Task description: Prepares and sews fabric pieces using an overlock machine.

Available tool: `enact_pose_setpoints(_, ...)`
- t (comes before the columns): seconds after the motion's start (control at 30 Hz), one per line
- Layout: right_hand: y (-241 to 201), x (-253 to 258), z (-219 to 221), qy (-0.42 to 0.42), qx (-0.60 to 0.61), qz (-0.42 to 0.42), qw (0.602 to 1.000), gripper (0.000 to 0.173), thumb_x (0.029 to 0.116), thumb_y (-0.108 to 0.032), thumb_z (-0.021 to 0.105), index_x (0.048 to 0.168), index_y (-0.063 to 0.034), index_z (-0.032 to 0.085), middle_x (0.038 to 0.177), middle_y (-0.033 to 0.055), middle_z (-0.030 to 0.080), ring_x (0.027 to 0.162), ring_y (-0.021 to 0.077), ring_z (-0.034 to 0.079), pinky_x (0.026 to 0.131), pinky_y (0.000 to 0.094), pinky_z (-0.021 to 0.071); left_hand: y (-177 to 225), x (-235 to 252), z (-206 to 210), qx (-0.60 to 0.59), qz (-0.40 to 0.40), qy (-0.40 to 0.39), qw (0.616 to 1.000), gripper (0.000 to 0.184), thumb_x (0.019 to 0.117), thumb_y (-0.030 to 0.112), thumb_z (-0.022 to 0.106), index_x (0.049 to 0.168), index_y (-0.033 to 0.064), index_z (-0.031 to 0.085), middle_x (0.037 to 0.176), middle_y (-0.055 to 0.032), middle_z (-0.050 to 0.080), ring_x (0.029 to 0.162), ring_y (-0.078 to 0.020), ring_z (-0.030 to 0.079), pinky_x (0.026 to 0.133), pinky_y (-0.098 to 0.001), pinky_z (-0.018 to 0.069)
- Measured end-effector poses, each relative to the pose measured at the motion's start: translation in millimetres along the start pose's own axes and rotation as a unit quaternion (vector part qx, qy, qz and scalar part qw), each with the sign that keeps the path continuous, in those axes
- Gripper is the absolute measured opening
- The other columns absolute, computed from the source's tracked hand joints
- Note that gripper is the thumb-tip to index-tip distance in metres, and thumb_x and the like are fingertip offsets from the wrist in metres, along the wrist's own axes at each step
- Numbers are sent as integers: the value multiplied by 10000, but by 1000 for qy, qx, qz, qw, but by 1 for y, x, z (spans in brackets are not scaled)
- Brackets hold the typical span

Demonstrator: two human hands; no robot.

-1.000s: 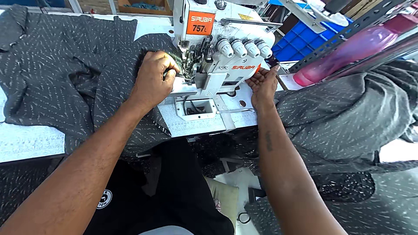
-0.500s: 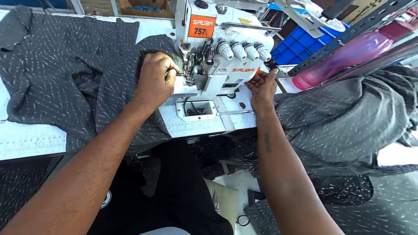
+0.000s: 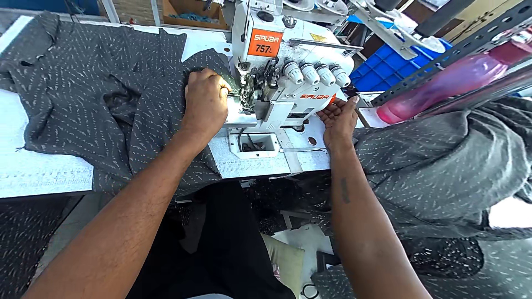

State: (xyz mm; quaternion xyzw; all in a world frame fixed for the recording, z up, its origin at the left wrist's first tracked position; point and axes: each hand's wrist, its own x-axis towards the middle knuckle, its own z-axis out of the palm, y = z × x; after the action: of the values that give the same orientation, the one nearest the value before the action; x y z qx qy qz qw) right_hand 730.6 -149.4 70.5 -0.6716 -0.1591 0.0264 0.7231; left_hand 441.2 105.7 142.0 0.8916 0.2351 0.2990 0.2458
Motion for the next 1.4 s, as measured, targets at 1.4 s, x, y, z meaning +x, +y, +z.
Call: enact_pose_setpoints(1.4, -1, -1, -1, -4, 7, -13, 1000, 601, 1131, -450, 192, 1187, -24, 612, 961, 60, 739, 884, 184, 743, 857, 395, 623, -10, -23, -6, -27, -79, 72, 994, 190, 985, 276, 626, 1051, 132, 731, 1084, -104, 603, 948, -203, 619, 819, -391, 523)
